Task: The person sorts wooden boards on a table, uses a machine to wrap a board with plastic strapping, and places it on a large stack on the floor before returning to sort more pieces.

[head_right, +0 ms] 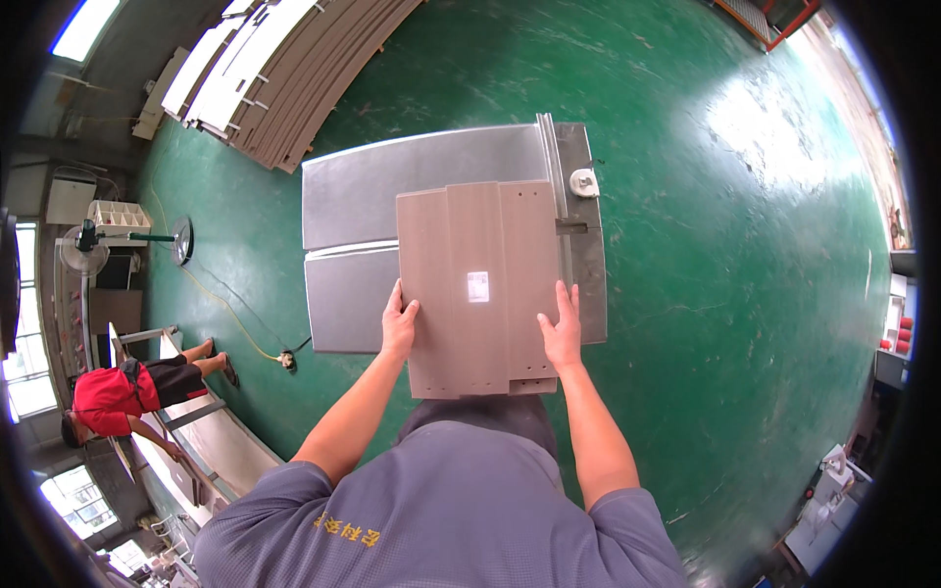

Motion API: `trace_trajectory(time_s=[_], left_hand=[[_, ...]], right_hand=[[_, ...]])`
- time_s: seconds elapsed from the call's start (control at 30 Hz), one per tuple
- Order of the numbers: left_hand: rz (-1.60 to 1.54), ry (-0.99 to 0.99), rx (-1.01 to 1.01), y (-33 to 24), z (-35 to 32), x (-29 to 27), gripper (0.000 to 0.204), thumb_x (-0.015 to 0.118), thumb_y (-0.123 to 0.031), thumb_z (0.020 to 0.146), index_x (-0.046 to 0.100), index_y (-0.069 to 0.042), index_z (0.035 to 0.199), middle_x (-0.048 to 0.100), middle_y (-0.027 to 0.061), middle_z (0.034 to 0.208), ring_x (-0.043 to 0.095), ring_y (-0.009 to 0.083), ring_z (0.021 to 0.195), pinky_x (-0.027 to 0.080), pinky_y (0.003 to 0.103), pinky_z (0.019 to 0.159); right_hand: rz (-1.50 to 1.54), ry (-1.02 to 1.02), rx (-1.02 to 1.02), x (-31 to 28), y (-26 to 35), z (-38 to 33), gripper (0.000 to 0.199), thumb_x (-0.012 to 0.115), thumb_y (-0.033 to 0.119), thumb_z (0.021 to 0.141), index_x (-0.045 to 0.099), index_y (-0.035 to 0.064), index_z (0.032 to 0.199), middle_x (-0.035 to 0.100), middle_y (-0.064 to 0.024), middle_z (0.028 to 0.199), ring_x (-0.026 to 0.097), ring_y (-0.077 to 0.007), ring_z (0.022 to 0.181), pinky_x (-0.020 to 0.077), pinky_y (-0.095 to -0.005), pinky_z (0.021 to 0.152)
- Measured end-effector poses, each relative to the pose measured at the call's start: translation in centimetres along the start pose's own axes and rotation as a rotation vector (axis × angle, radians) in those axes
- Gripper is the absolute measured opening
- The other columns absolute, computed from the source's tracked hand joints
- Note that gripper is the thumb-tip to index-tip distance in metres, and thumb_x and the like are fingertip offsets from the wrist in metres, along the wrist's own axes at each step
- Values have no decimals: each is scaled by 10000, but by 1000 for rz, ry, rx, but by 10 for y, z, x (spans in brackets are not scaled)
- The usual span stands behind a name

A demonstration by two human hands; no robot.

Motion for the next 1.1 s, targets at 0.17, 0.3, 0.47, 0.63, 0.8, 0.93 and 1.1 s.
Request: trace_trajectory(time_s=[0.17, 0.3, 0.47, 0.63, 0.8, 0.93, 1.1], left_hand=[[-40, -30, -44, -15, -13, 11, 672, 553, -19, 986, 290, 12, 1603, 397, 157, 1622, 387, 232, 1483, 319, 345, 1206], [50, -7, -24, -13, -9, 10, 690, 568, -35, 972, 285, 21, 1599, 409, 166, 1611, 401, 255, 1476, 320, 352, 1210], [727, 48, 652, -124, 31, 77, 841, 722, -70, 851, 316, -23, 1586, 364, 227, 1607, 327, 414, 1496, 301, 500, 1225], [1195, 289, 835, -152, 138, 181, 931, 854, -406, 806, 412, -31, 1535, 450, 231, 1555, 421, 405, 1439, 371, 457, 1189], [1447, 617, 296, -131, 173, 216, 1029, 868, -565, 740, 460, -5, 1502, 626, 229, 1377, 583, 379, 1294, 471, 435, 1098], [1485, 679, 249, -130, 178, 219, 1120, 850, -638, 719, 416, 3, 1528, 604, 218, 1409, 556, 377, 1332, 473, 435, 1099], [1320, 583, 491, -135, 196, 251, 1132, 830, -651, 742, 380, -5, 1555, 401, 227, 1596, 419, 383, 1452, 402, 436, 1176]], right_hand=[[32, -1, 41, 1, -8, -1, 773, 674, 32, 914, 344, 118, 1607, 266, -223, 1673, 218, -317, 1576, 271, -396, 1240], [10, 28, -8, -1, -11, -2, 827, 687, 34, 907, 279, 84, 1624, 242, -210, 1682, 175, -329, 1582, 231, -401, 1259], [279, -562, 389, -40, -44, -93, 602, 686, 141, 926, 464, -41, 1456, 516, -222, 1476, 472, -312, 1401, 363, -426, 1170], [1700, 277, 1220, 83, -100, -249, 238, 605, 94, 833, 446, 95, 656, 484, -66, 740, 537, -239, 811, 472, -388, 828], [1816, 188, 997, 134, -105, -234, 354, 495, 9, 850, 520, -88, 1190, 533, -190, 1442, 406, -316, 1452, 218, -480, 1285], [1679, 68, 1039, 126, -81, -227, 303, 481, 0, 851, 534, -26, 1148, 590, -136, 1327, 507, -301, 1330, 322, -464, 1224], [1650, -200, 936, 92, -130, -244, 226, 525, 48, 879, 455, 148, 690, 533, -19, 777, 561, -223, 901, 416, -359, 788]])
Point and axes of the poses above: each hand's wrist, its own z-axis towards the middle knuckle, its own x-axis out of the palm, y = z × x, the point moved 7 cm from there along z, towards the middle knuckle
